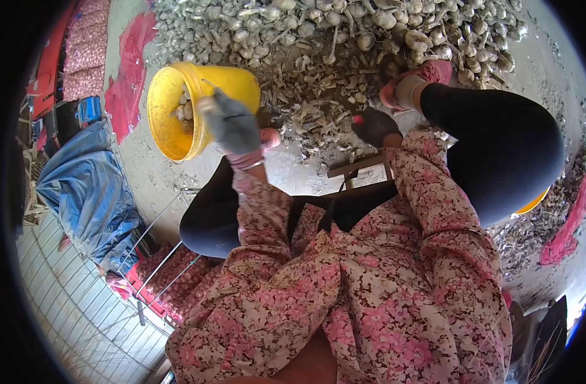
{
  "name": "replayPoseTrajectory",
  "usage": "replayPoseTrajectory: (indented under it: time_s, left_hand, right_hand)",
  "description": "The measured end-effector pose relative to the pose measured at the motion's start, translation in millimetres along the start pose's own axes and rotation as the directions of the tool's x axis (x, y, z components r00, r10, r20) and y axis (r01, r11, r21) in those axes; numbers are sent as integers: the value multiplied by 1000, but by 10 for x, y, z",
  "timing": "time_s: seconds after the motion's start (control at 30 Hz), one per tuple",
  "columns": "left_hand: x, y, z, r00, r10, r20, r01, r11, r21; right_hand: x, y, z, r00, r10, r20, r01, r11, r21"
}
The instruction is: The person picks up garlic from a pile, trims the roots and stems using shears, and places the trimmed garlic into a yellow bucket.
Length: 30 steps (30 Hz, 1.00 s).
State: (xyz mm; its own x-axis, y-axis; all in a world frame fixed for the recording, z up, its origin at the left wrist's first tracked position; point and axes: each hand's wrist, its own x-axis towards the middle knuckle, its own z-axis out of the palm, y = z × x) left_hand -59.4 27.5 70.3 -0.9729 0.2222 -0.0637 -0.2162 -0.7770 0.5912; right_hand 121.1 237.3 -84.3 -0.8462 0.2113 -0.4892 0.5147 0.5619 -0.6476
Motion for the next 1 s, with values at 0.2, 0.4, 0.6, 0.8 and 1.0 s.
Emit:
replayPoseTrajectory:
  time_s: [0.2, 0.4, 0.6, 0.8, 1.0]
  left_hand:
    - [115, -273, -1486, 917, -334, -217, 361, 928, 94]
    - [-353, -1133, -930, 588, -749, -307, 757, 643, -118]
    - [-246, -1139, -510, 713, -597, -368, 653, 756, 38]
    - [-102, -1185, -242, 615, -746, -255, 753, 652, -90]
    - [-334, -1018, 256, 836, -483, -262, 518, 851, 87]
  right_hand:
    - [1653, 659, 168, 959, -136, 249, 134, 991, 23]
    - [1922, -34, -306, 966, 136, 222, -57, 942, -330]
    - [878, -399, -560, 983, -157, 95, 162, 986, -45]
    - [-224, -659, -637, 969, -149, -199, 178, 975, 136]
    - [-408, -701, -591, 986, 157, 48, -135, 603, 786]
